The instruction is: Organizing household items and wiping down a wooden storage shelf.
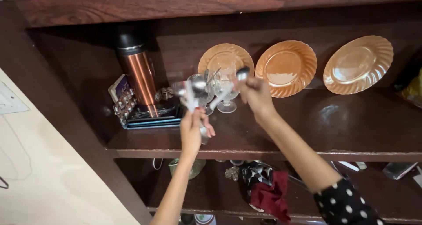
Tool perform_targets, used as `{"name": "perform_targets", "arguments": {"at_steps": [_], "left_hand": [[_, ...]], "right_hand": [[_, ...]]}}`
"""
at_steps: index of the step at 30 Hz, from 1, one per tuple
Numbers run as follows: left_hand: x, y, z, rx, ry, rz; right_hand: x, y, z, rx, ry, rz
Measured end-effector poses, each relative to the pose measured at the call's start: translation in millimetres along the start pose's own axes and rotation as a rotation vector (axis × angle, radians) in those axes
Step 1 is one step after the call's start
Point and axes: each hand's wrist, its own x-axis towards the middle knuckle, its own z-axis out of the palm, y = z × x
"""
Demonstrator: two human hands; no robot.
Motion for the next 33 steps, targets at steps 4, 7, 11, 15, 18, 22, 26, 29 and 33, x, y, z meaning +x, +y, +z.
{"name": "perform_targets", "arguments": {"at_steps": [4,7,11,15,18,22,26,29,33], "left_hand": [[2.0,22.0,8.3,-0.004,0.166,-0.005],[5.9,17.5,4.3,-0.045,0.23,0.015],[8.7,15.6,2.9,-0.069,0.25,-0.036],[11.1,9.3,-1.3,-0.079,0.279,-0.069],[12.6,11.2,0.3,-0.052,0.295,-0.088],[11.8,13.1,1.4,-0.068,0.305,-0.105],[9.8,15.8,1.9,-0.105,0.235,-0.093],[6.0,26.3,7.9,-0.121,0.161,-0.135],[4.1,31.1,7.3,-0.155,0.078,-0.127]], "right_hand": [[32.5,-34.9,25.4,-0.141,0.089,-0.228],[55.1,-47.6,45.0,0.082,0.043,-0.426],[86.7,-23.1,58.5,-0.199,0.086,-0.506],[90.4,-14.1,62.0,-0.638,0.083,-0.462],[84.5,-22.2,60.5,-0.708,0.042,-0.368],[68.6,-38.1,52.9,-0.648,-0.006,-0.477],[26.0,-66.6,63.9,-0.791,0.135,-0.854],[-6.2,-85.8,86.8,-0.794,-0.052,-0.554],[-24.0,-94.4,110.8,-0.83,-0.226,-0.299]]}}
